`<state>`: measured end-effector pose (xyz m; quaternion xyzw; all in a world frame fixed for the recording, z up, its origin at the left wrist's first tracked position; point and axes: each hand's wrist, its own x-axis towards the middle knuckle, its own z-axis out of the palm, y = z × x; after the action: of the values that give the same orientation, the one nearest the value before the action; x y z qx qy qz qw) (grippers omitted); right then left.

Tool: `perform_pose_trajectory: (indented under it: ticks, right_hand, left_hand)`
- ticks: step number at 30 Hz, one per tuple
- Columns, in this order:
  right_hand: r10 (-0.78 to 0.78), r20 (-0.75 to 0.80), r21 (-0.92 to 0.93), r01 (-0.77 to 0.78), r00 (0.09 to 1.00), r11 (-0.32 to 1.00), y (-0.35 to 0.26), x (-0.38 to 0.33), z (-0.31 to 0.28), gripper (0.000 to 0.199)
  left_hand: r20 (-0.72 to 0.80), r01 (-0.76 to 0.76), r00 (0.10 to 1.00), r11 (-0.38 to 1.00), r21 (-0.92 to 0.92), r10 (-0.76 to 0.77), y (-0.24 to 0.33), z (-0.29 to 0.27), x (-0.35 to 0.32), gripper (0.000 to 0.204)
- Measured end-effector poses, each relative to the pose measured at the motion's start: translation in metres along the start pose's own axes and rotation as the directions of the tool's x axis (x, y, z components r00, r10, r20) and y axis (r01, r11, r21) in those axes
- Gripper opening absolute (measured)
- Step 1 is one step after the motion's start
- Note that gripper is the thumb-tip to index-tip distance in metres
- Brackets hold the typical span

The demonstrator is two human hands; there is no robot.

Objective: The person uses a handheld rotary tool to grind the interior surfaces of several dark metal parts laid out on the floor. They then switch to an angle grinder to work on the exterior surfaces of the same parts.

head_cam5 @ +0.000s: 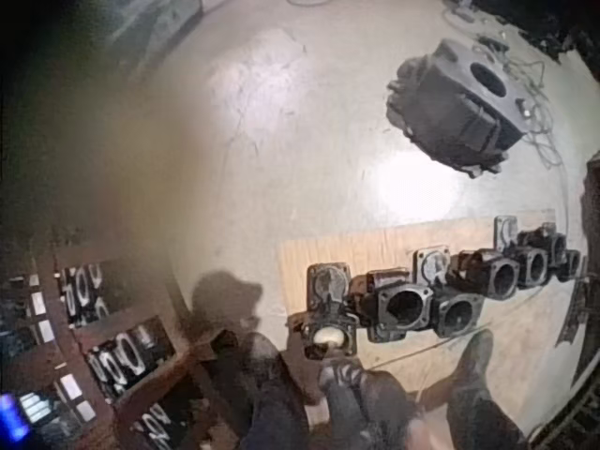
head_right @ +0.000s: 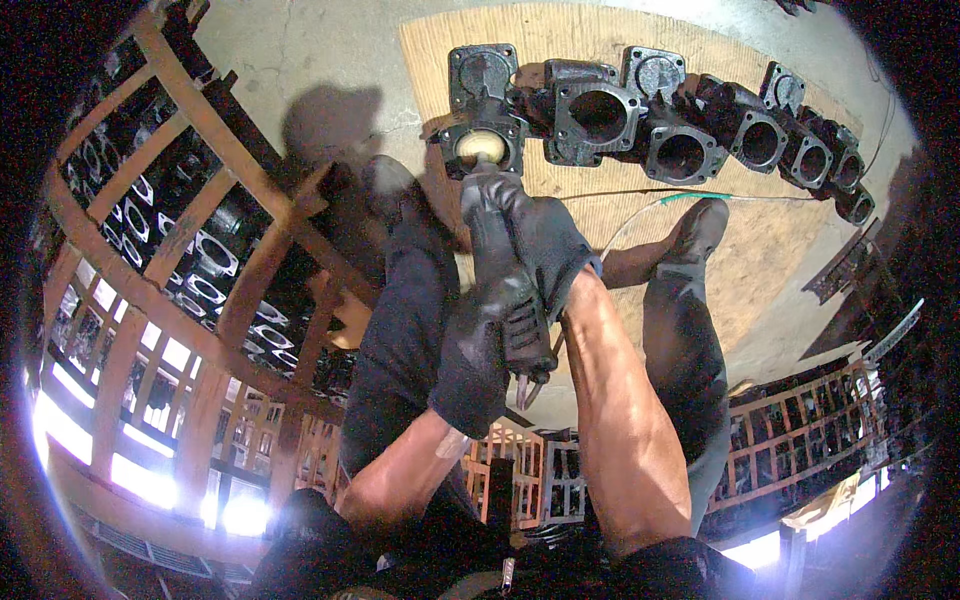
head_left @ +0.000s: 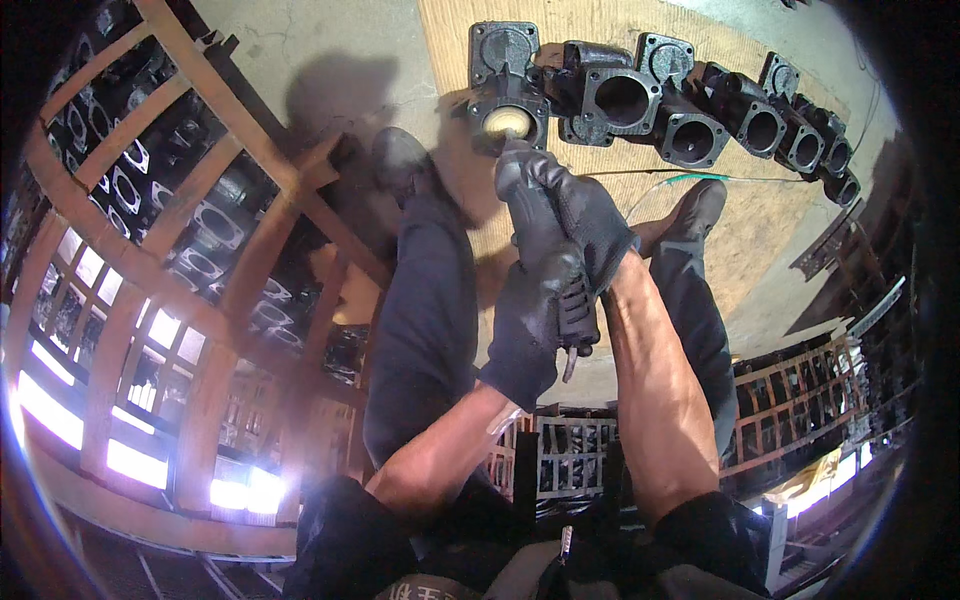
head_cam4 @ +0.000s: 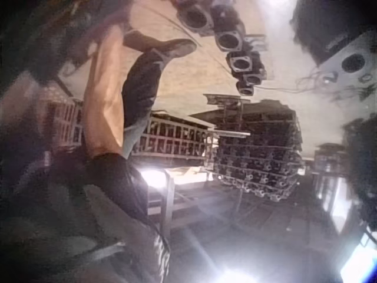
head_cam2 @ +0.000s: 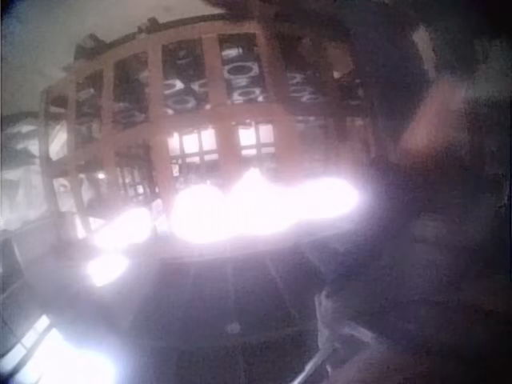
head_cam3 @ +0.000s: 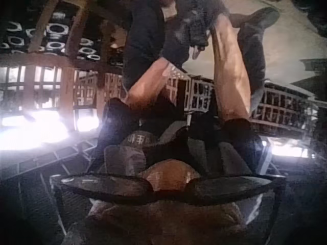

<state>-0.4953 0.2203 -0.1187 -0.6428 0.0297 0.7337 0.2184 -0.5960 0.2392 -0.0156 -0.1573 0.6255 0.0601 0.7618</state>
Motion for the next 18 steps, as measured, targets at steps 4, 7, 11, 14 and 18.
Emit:
perform_pose_trajectory:
  ticks: [4,7,11,14,18]
  right_hand:
    - [-0.224,0.013,-0.215,0.221,0.975,0.951,0.022,0.024,-0.007,0.041]
    - [-0.188,0.003,-0.201,0.184,0.982,0.962,0.031,0.036,-0.006,0.038]
    - [0.132,0.037,0.113,-0.135,0.991,0.984,0.025,0.045,0.002,0.035]
    - [0.080,0.019,0.020,-0.080,0.997,0.997,0.020,0.037,-0.001,0.033]
    - [-0.086,0.019,-0.366,0.087,0.996,0.927,-0.001,0.011,-0.001,0.036]
  left_hand:
    - [0.023,-0.014,1.000,1.000,0.019,0.014,0.003,-0.005,0.009,0.022]
    - [-0.003,-0.121,0.993,0.987,0.109,0.122,0.004,0.002,0.010,0.021]
    - [0.029,-0.162,0.987,0.980,0.118,0.159,0.000,-0.013,0.012,0.020]
    - [-0.010,-0.206,0.977,0.957,0.203,0.212,0.003,0.001,0.005,0.023]
    - [0.264,-0.030,0.962,0.991,-0.134,0.065,-0.005,-0.021,0.010,0.022]
